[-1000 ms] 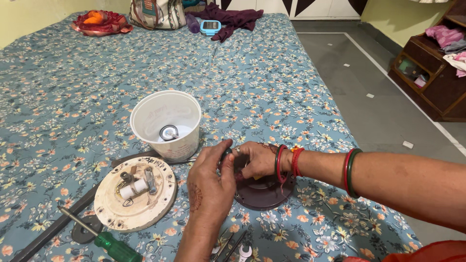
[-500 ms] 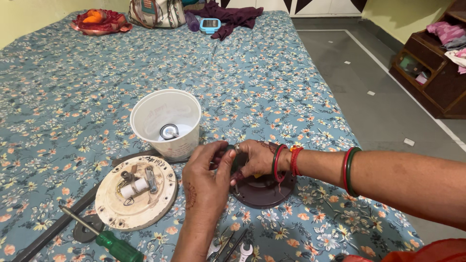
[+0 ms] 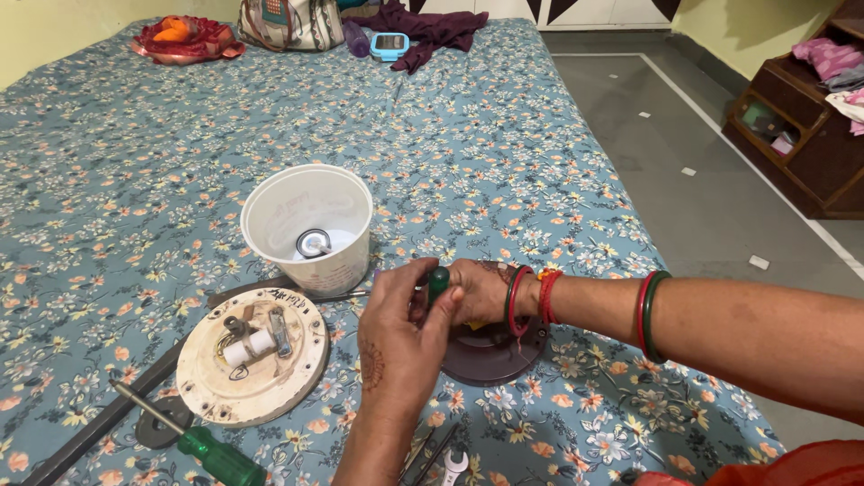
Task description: The person uses a screwdriver to tighten screws on a circular electrical component, likely a ceiling fan motor base, while seated on a bed. They manipulate wires and adjust the component with both hands, using tools laid out on the bed.
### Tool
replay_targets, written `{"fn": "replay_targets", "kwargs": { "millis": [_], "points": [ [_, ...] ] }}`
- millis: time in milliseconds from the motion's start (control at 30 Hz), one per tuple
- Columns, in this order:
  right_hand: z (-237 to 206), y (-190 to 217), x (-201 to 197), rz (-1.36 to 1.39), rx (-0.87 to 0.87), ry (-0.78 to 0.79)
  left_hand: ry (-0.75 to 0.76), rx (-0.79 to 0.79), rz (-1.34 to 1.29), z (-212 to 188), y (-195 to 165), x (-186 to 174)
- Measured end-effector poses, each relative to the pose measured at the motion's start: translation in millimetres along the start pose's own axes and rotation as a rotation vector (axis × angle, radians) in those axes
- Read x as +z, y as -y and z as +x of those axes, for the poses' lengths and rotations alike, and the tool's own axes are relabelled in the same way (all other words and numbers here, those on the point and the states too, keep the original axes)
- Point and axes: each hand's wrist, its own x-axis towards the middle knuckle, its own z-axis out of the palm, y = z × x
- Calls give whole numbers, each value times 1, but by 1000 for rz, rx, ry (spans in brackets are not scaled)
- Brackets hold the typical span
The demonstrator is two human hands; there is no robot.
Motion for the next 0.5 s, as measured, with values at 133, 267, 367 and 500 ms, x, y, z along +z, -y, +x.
{"fn": "replay_targets", "kwargs": {
  "millis": [133, 267, 367, 500],
  "points": [
    [-7, -8, -6, -146, 196, -2, -41, -46, 80, 1, -5, -3],
    [-7, -8, -4, -83, 147, -4, -43, 60, 85, -1, -6, -3],
    [-5, 6, -7, -46, 193, -2, -17, 45, 91, -1, -2, -5],
    [-4, 22, -5, -15, 237, 18, -45, 99, 142, 2, 5, -6]
  ]
}}
